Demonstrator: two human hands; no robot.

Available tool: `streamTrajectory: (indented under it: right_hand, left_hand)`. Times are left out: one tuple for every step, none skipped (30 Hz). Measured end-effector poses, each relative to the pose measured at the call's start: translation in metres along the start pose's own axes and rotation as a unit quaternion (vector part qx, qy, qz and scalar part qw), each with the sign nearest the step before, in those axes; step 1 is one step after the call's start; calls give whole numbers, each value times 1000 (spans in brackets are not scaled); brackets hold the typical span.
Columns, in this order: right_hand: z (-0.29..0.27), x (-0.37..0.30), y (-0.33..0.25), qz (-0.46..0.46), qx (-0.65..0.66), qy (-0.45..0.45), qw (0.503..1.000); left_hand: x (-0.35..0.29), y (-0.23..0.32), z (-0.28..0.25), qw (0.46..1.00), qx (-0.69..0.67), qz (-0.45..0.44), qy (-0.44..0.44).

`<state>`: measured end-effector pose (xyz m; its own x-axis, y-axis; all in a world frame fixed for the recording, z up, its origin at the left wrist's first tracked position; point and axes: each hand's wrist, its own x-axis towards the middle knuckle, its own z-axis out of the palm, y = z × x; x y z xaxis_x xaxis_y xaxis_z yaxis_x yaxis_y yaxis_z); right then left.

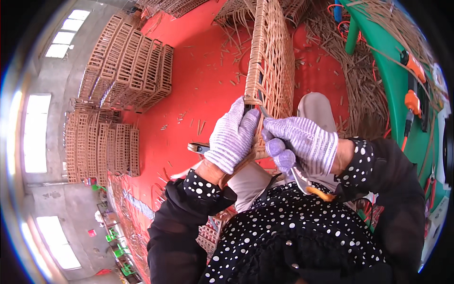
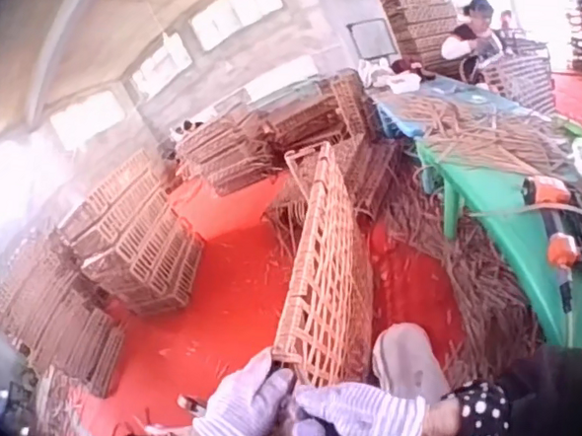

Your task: Assembling and weaving bamboo strips onto a furniture frame using an air stapler and hand tools.

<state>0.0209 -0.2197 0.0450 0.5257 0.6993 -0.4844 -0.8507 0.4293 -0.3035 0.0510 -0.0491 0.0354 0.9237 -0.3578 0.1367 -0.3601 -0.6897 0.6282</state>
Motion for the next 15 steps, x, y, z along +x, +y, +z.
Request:
streamTrajectory:
  right_hand:
    - [0,3,3,-7,27,-6,1000]
    - [0,7,7,-14,54,-12,998]
    - [1,11,15,-66,-16,11,998]
    - [-2,17,25,-118,-85,34,989]
    - [-14,30,39,-203,-120,29,971]
    - [-28,44,48,-274,-177,62,943]
    - [-36,56,53,-307,-162,61,936]
    - [-43,65,56,-339,-147,59,927]
    - [-51,72,56,-363,-207,79,905]
    - [-58,77,53,-385,-264,98,879]
    - [-68,84,46,-441,-334,95,828]
    - [-69,77,31,-368,-399,100,834]
    - [-71,69,17,-375,-463,101,796]
    - [-71,61,3,-380,-526,102,754]
    - [-70,49,-5,-325,-515,91,788]
  left_hand:
    - [3,3,-4,999,4,-41,-20]
    - [6,2,-8,996,8,-82,-40]
    - [8,-3,-12,997,-2,-67,-45]
    - [11,-2,-12,997,-6,-65,-42]
    - [14,2,-11,996,-18,-65,-55]
    - [16,6,-9,995,-29,-64,-67]
    - [14,0,-3,997,-16,-52,-51]
    - [14,-5,3,999,29,-1,-19]
    - [16,-5,3,999,-1,-28,-27]
    - [14,-2,-1,997,-30,-56,-36]
    - [10,-2,-2,997,-32,-59,-42]
    - [10,-5,-6,999,-19,-37,-31]
    - [12,-5,-6,1000,-10,-11,-23]
    - [16,-2,-6,1000,-12,-9,-22]
    - [16,4,-6,999,-15,-33,-32]
